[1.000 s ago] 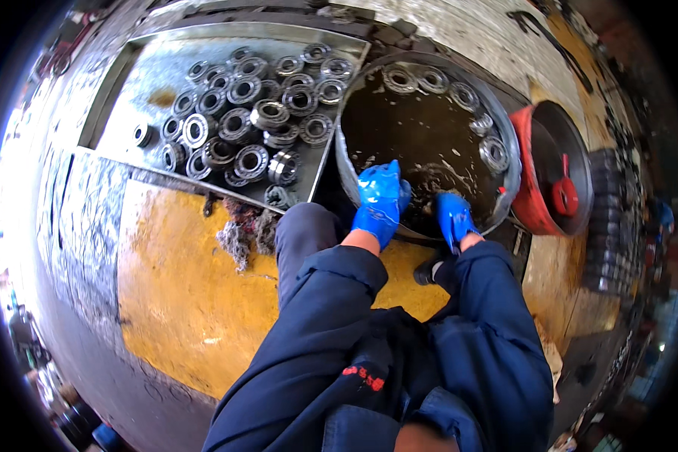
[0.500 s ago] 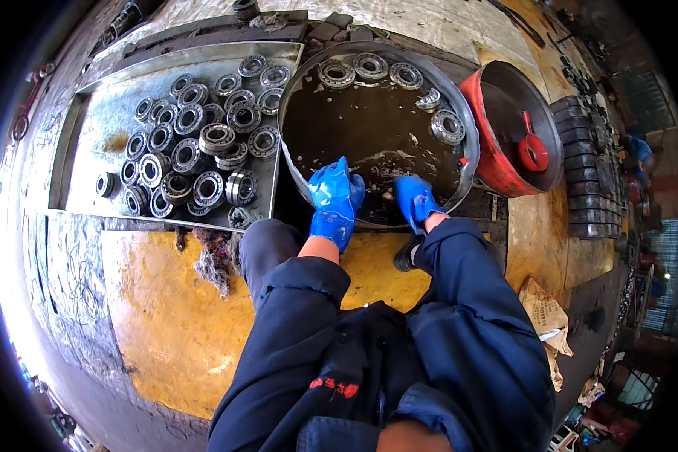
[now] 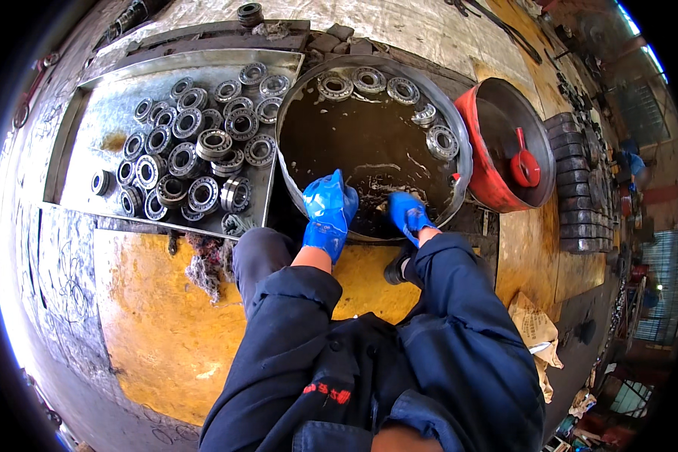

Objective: The person repeatedly picks up metal bearings from a tray, dips them into a dark liquid in a bucket, and places them back into the tray. The process is repeated for multiple bearings throughout the clip.

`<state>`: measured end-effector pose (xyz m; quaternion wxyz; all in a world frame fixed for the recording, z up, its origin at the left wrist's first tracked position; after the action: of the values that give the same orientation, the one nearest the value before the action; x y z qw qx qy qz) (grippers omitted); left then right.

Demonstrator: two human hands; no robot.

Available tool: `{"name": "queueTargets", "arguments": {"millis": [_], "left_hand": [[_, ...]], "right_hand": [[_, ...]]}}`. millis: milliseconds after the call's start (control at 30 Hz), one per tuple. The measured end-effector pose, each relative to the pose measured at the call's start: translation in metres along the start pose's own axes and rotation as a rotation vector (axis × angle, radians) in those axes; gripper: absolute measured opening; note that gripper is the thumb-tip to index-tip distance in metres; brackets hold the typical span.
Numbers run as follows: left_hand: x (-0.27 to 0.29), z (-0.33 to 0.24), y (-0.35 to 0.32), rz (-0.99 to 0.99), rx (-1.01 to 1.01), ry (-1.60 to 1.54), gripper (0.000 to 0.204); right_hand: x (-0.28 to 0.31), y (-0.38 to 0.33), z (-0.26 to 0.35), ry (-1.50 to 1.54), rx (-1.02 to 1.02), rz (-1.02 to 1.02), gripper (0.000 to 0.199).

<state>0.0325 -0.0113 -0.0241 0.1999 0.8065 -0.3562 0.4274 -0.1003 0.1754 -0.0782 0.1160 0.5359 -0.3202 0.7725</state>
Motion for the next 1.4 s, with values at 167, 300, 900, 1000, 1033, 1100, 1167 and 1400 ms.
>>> {"name": "queueTargets", "arguments": {"millis": [167,300,900,1000,1033,1100,1167,1400], "left_hand": [[-0.003,-0.007,0.001,0.031,0.008,0.016,0.042],[0.0,-0.008,-0.003,-0.11,-0.051,-0.021,0.03],[-0.004,-0.004,-0.001,-0.038,-0.01,0.003,0.045],[-0.009,0.006,-0.001,-0.035,-0.008,0.013,0.046],[-0.008,0.007,-0.002,-0.045,-0.014,0.017,0.046],[-0.005,-0.002,0.0,-0.006,-0.004,0.01,0.046],[-0.005,-0.004,0.0,0.008,-0.008,0.011,0.047],[-0.006,-0.019,0.003,-0.025,-0.043,-0.015,0.046]], "right_hand": [[0.002,-0.009,-0.001,0.048,-0.169,0.052,0.03],[0.001,0.023,0.032,-0.497,0.138,0.364,0.031],[0.008,0.024,0.025,-0.315,0.134,0.262,0.028],[0.014,0.0,0.004,0.155,-0.141,0.137,0.034],[0.022,-0.006,0.014,0.245,-0.202,0.092,0.035],[0.027,-0.022,0.014,0.425,-0.357,-0.008,0.037],[-0.006,-0.005,-0.003,0.058,-0.078,-0.009,0.033],[-0.017,0.038,-0.001,-0.379,-0.055,0.386,0.027]]}}
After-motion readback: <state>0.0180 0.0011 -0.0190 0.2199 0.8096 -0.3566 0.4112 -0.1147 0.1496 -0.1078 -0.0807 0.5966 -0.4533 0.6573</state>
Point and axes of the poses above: each hand's wrist, its own y-axis towards the middle knuckle, its own x-axis out of the back of the hand, z = x × y, the point moved 3 cm from there along y, towards the middle knuckle, and after that the axes turned 7 degrees about x, right-handed, at the moved point
